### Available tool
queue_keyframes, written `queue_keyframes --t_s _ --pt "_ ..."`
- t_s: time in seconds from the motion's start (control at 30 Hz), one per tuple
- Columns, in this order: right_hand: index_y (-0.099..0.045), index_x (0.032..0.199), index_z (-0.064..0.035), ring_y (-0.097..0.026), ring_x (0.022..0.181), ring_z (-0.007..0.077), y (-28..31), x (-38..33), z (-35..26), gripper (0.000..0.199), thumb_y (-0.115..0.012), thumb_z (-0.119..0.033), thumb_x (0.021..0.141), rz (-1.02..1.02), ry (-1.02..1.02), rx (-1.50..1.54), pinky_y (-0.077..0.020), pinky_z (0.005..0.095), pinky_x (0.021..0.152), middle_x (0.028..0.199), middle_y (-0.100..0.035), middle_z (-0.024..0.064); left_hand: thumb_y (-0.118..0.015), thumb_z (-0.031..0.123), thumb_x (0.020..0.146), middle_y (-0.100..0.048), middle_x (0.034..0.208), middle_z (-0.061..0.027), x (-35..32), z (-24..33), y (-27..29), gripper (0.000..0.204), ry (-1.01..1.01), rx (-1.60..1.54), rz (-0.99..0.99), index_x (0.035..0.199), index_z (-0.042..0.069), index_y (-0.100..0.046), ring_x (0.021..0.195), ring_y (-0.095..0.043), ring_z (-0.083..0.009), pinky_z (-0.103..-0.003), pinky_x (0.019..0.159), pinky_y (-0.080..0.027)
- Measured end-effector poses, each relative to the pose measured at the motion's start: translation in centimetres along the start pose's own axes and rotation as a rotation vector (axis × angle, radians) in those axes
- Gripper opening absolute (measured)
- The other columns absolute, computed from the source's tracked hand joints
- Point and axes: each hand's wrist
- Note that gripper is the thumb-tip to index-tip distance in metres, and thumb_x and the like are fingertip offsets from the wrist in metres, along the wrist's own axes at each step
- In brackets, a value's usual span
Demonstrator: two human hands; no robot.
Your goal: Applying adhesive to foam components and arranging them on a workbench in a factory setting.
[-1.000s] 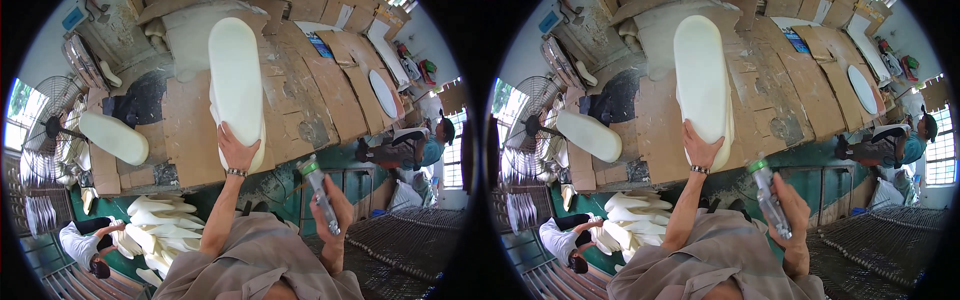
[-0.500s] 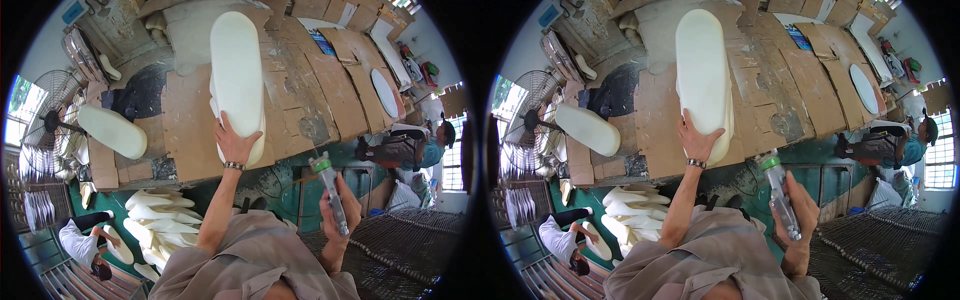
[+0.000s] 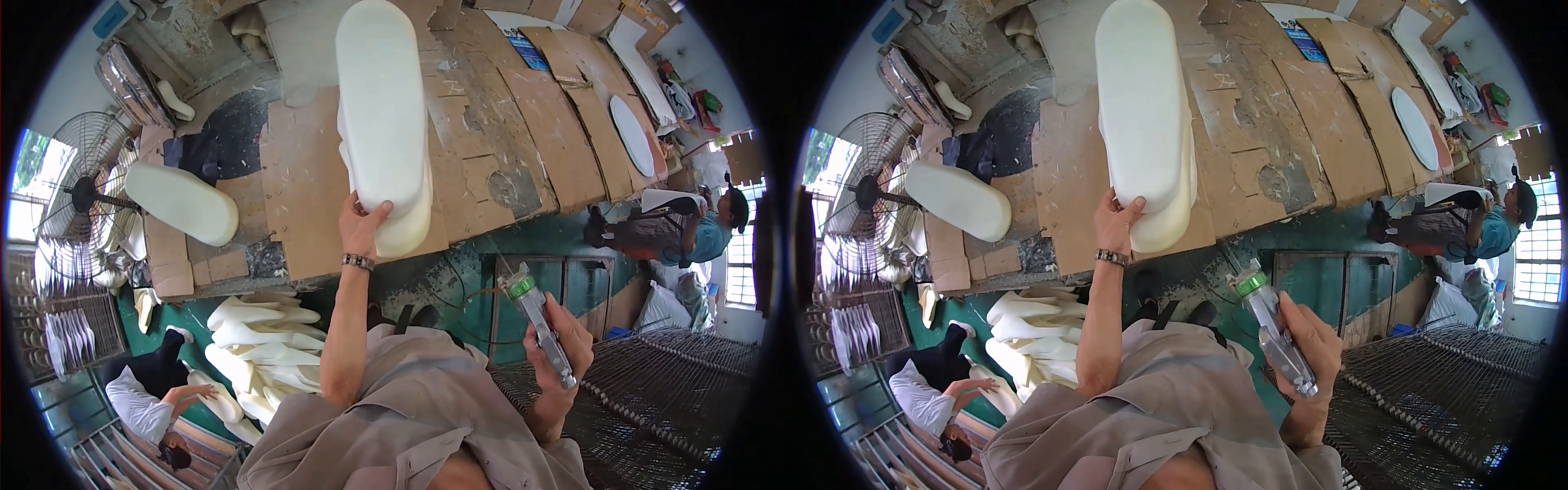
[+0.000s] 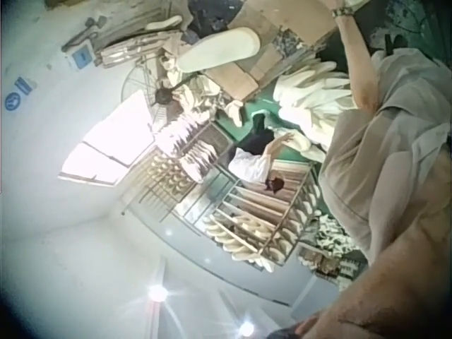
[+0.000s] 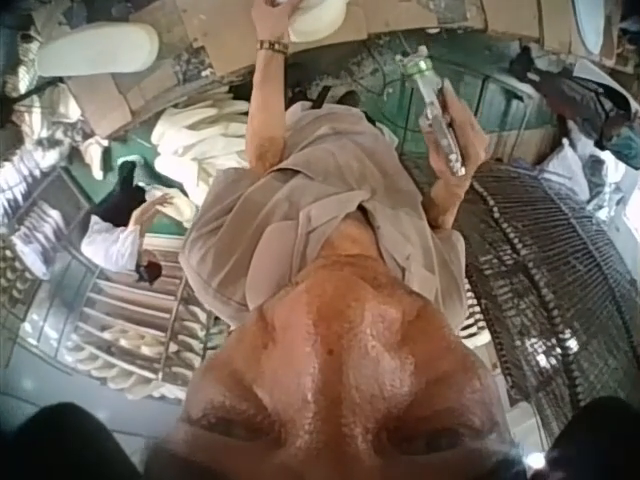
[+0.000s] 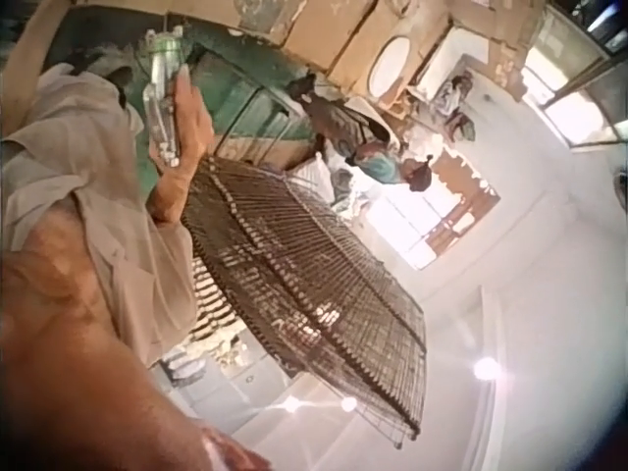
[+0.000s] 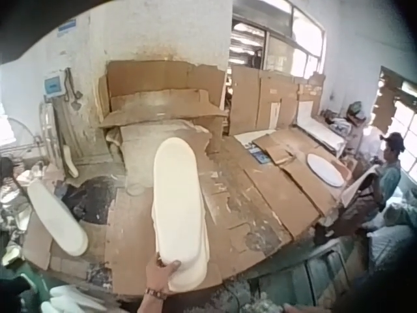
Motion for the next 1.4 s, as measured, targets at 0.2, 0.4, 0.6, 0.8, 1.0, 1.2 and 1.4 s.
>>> queue_keyframes --t_s 0.2,0.4,0.6,0.8,1.0,1.2,1.4 --pt "-0.061 0.124 0.0092 -0.067 0.074 0.019 0.5 -0.6 -0.4 0.052 -0.071 -0.027 0.088 -0.025 -0.07 -0.011 -0.0526 0.0297 0.07 0.091 -0.07 0.017 -0.064 -0.005 0.09 -0.058 0.123 -0.0152 -0.5 -0.5 1.2 0.061 -0.037 -0.296 -0.107 0.143 -0.006 -0.036 0.109 -0.061 -0.0248 -0.039 0.095 -0.055" --pt "-0.062 0.123 0.0097 -0.068 0.078 0.0198 1.2 -1.5 0.3 0.048 -0.073 -0.019 0.085 -0.052 -0.071 0.009 -0.0531 0.0306 0.072 0.093 -0.07 0.0191 -0.05 -0.002 0.098 -0.059 0.122 -0.0139 -0.3 -1.2 1.8 0.046 -0.033 -0.37 -0.137 0.142 -0.005 -0.037 0.111 -0.062 -0.0246 -0.042 0.097 -0.056" --pt "-0.061 0.124 0.0093 -0.068 0.077 0.0202 1.6 -2.5 0.5 0.046 -0.071 -0.012 0.084 -0.013 -0.088 0.017 -0.0527 0.0298 0.072 0.094 -0.07 0.0198 -0.048 -0.004 0.098 -0.059 0.121 -0.0141 -0.2 -1.5 1.8 0.044 -0.05 -0.379 -0.139 0.141 -0.005 -0.038 0.109 -0.063 -0.0247 -0.042 0.097 -0.056" --pt "-0.063 0.124 0.007 -0.069 0.078 0.0221 2.7 -4.0 0.3 0.047 -0.074 -0.014 0.083 -0.116 -0.122 0.076 -0.0523 0.0293 0.073 0.093 -0.07 0.0187 -0.048 -0.004 0.098 -0.058 0.126 -0.0168 -0.4 -1.6 1.9 0.043 -0.045 -0.389 -0.132 0.141 -0.005 -0.04 0.114 -0.062 -0.0288 -0.044 0.097 -0.056" --pt "-0.064 0.121 0.0084 -0.068 0.075 0.021 3.3 -5.2 0.5 0.05 -0.076 -0.021 0.083 -0.019 -0.139 -0.02 -0.0513 0.0276 0.07 0.087 -0.069 0.0164 -0.04 0.001 0.102 -0.057 0.132 -0.0166 -0.5 -2.1 2.1 0.042 -0.047 -0.401 -0.139 0.143 -0.001 -0.04 0.117 -0.061 -0.028 -0.045 0.102 -0.053" --pt "-0.064 0.117 0.0099 -0.067 0.073 0.0224 4.0 -5.9 0.6 0.047 -0.074 -0.018 0.081 -0.095 -0.119 0.051 -0.0507 0.0291 0.068 0.086 -0.069 0.0177 -0.039 0.002 0.102 -0.057 0.132 -0.016 0.0 -2.1 2.3 0.041 -0.043 -0.425 -0.14 0.143 -0.001 -0.04 0.118 -0.06 -0.0278 -0.047 0.103 -0.052" --pt "-0.064 0.118 0.0101 -0.065 0.071 0.0211 4.9 -5.9 0.4 0.047 -0.073 -0.018 0.081 -0.081 -0.231 0.018 -0.0504 0.0293 0.069 0.085 -0.068 0.0165 -0.04 0.005 0.103 -0.058 0.13 -0.0153 -0.1 -1.6 1.9 0.038 -0.028 -0.437 -0.133 0.141 -0.001 -0.042 0.114 -0.061 -0.0267 -0.046 0.1 -0.053"
Point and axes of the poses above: each hand's wrist, its own x-axis towards the middle knuckle, its own y-axis out of the back of the hand, z = x × y
